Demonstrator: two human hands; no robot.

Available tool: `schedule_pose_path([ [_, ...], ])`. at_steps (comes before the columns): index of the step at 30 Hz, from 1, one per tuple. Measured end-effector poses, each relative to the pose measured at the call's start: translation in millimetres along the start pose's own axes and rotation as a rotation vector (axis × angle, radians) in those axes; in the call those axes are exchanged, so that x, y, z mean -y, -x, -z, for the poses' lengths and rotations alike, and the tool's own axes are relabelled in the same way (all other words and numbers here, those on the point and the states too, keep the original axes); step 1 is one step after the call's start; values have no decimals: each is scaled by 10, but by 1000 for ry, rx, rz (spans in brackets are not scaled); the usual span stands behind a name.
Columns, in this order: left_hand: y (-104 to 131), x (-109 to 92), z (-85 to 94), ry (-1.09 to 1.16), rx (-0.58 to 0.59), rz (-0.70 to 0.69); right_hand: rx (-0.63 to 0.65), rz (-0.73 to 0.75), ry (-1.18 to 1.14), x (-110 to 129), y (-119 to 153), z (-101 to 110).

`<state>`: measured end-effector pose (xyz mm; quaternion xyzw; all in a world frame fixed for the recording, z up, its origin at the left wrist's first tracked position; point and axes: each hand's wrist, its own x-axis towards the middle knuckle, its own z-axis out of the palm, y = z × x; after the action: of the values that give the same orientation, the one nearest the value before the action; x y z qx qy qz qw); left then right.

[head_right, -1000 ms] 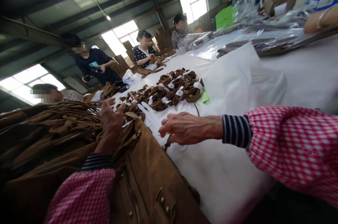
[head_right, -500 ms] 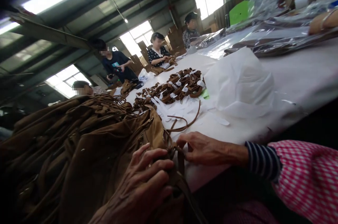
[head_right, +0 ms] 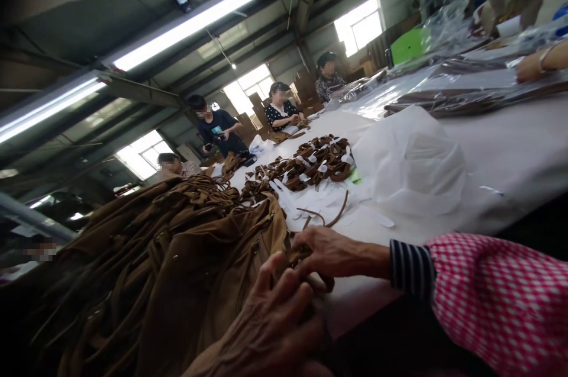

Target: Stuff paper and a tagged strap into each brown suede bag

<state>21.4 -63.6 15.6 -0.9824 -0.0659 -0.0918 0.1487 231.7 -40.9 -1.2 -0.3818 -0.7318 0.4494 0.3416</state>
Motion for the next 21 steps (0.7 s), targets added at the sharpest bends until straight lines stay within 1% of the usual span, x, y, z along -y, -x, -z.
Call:
schedule_pose_path([
  [2,-19,7,-55,4,2,-113,77,76,301,135,-8,126],
  [3,-24,20,-21,35,25,-150,118,113,431,204,-2,195],
  [4,-24,39,56,85,67,-157,156,142,527,263,7,262],
  [5,-17,64,172,149,113,-141,199,154,578,305,18,320],
  [6,0,96,312,224,152,-102,239,146,585,326,31,366],
  [7,27,132,459,284,193,-8,273,125,556,325,44,394],
  [8,65,171,596,340,201,77,290,99,505,305,60,402],
  [9,113,207,705,387,193,157,282,78,453,271,79,391],
  [10,167,236,776,432,178,211,251,64,417,231,102,363],
  [11,223,255,805,475,148,243,204,58,404,190,129,324],
  [13,326,262,754,542,107,282,132,36,406,124,191,243],
  [15,402,242,624,604,92,294,144,-37,356,77,242,195],
  [17,443,223,506,679,109,296,171,-121,226,30,255,192],
  [18,453,218,467,717,104,297,146,-142,166,2,240,198],
  [19,458,215,445,748,96,295,89,-139,125,-28,210,200],
  [21,460,206,434,754,60,304,-54,-85,93,-90,115,172],
])
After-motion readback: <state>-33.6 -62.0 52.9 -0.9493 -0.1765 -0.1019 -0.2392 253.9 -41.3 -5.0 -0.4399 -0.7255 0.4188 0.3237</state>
